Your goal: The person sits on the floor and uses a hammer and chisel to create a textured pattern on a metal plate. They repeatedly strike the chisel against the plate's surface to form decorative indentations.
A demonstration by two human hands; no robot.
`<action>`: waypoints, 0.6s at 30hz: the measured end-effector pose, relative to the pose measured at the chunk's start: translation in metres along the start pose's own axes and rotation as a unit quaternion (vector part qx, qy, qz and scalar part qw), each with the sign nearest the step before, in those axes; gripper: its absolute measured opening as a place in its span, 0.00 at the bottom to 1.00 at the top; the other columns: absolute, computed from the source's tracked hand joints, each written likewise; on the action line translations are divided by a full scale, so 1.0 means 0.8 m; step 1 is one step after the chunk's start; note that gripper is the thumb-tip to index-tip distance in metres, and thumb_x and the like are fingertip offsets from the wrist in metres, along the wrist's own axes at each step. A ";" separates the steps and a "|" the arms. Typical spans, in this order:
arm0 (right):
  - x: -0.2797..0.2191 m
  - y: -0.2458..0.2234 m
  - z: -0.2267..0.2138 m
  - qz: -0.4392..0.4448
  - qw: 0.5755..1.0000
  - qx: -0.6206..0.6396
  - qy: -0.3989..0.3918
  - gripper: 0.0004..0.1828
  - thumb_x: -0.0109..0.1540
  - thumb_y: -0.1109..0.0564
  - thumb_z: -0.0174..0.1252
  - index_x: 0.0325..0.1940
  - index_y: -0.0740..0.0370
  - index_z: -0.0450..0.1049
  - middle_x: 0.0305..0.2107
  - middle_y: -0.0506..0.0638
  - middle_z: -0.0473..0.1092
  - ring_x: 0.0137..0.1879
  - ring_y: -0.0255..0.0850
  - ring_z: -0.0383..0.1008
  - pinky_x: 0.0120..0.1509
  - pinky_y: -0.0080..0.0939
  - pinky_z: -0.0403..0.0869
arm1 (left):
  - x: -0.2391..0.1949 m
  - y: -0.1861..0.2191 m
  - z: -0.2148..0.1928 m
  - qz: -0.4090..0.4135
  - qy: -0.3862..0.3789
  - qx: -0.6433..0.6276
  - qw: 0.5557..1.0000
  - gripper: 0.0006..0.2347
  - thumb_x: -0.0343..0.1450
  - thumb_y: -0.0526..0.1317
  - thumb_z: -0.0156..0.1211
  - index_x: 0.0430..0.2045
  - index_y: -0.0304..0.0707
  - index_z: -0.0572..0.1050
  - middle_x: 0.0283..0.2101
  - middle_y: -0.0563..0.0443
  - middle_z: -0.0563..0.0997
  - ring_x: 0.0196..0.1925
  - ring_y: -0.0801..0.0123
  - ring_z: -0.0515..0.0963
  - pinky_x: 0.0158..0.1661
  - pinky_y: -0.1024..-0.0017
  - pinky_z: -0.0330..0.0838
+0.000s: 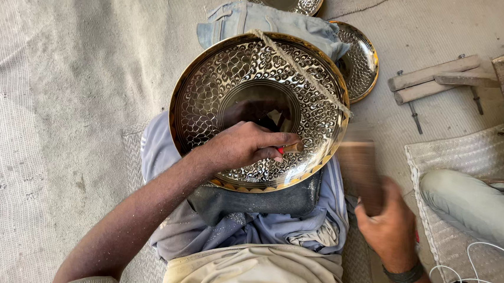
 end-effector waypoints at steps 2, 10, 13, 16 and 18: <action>0.005 0.000 0.000 -0.001 0.999 0.033 -0.007 0.35 0.53 0.62 0.67 0.64 0.64 0.67 0.42 0.59 0.78 0.42 0.47 0.81 0.49 0.48 0.78 | 0.002 0.001 -0.005 -0.009 0.002 0.009 1.000 0.20 0.73 0.44 0.60 0.61 0.48 0.71 0.40 0.44 0.86 0.39 0.54 0.87 0.40 0.58 0.80; 0.011 -0.002 0.003 -0.066 0.997 -0.011 0.037 0.40 0.46 0.63 0.70 0.62 0.69 0.69 0.47 0.63 0.76 0.51 0.53 0.80 0.50 0.47 0.75 | -0.003 0.002 -0.006 -0.021 0.030 0.006 0.999 0.20 0.74 0.47 0.58 0.62 0.49 0.70 0.39 0.45 0.85 0.38 0.55 0.87 0.40 0.60 0.81; 0.006 0.017 0.015 0.102 0.970 0.218 0.023 0.31 0.52 0.63 0.67 0.58 0.65 0.66 0.35 0.53 0.78 0.42 0.39 0.80 0.50 0.42 0.76 | -0.011 -0.003 -0.005 -0.025 0.040 0.001 0.999 0.21 0.72 0.48 0.60 0.60 0.47 0.71 0.39 0.45 0.86 0.39 0.55 0.87 0.40 0.60 0.81; 0.006 0.009 0.017 -0.026 0.939 0.333 0.081 0.17 0.60 0.65 0.68 0.48 0.67 0.68 0.35 0.57 0.74 0.44 0.42 0.77 0.76 0.47 0.70 | -0.017 -0.008 -0.003 -0.026 0.030 0.010 0.999 0.21 0.72 0.47 0.61 0.60 0.46 0.71 0.38 0.44 0.85 0.39 0.54 0.87 0.39 0.59 0.80; 0.011 0.012 0.022 0.003 0.967 0.247 0.054 0.22 0.58 0.62 0.66 0.54 0.66 0.68 0.36 0.55 0.76 0.44 0.41 0.79 0.60 0.44 0.75 | -0.017 -0.007 -0.005 -0.013 0.032 0.002 0.999 0.21 0.72 0.46 0.62 0.60 0.46 0.71 0.39 0.44 0.85 0.39 0.52 0.86 0.39 0.58 0.80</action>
Point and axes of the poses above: each hand's wrist, its own x-axis towards the middle knuckle, its own z-axis out of the palm, y = z × x, the point moved 4 cm from there along x, towards the middle knuckle
